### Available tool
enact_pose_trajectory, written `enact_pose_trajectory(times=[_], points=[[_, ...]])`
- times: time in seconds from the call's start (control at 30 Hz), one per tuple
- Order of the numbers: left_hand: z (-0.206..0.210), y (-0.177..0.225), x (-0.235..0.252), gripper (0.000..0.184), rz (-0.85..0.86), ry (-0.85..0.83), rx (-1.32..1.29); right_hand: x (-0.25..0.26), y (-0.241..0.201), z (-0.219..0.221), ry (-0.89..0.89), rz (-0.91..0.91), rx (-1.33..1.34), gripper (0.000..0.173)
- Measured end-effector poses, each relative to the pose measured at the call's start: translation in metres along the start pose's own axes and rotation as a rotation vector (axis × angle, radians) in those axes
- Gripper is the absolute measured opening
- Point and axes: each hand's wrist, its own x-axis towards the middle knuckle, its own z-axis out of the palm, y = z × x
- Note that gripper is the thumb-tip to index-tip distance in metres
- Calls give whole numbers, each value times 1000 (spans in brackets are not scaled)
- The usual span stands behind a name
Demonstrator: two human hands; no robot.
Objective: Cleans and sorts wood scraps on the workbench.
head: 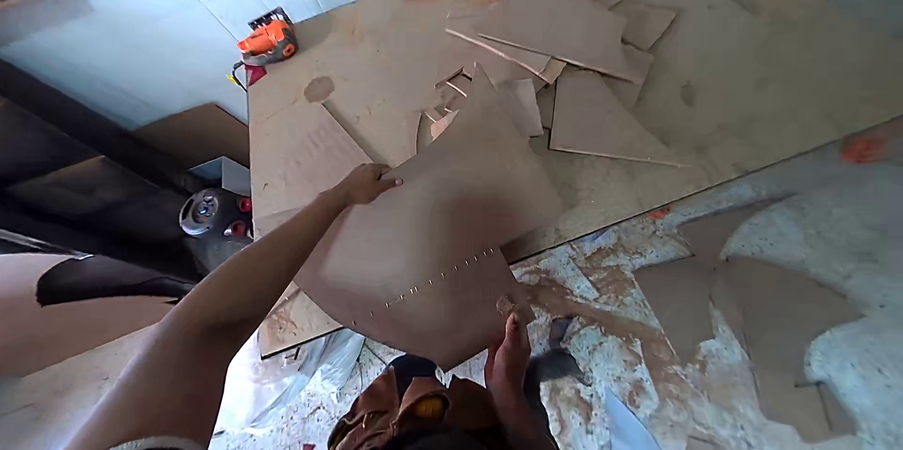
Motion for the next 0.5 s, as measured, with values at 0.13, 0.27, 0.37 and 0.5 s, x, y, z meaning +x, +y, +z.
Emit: enact_pose_trajectory(times=[0.13,0.27,0.37,0.5], points=[[62,-53,-19,65,137,233,146,-26,19,22,145,71,-145,49],[98,-57,-27,72,257,278,276,-50,15,24,343,31,-332,55],[105,-49,-29,76,284,233,300,-57,2,49,580,49,-466,52],[108,-47,-27,79,293,188,321,-34,4,79,877,167,-603,54]])
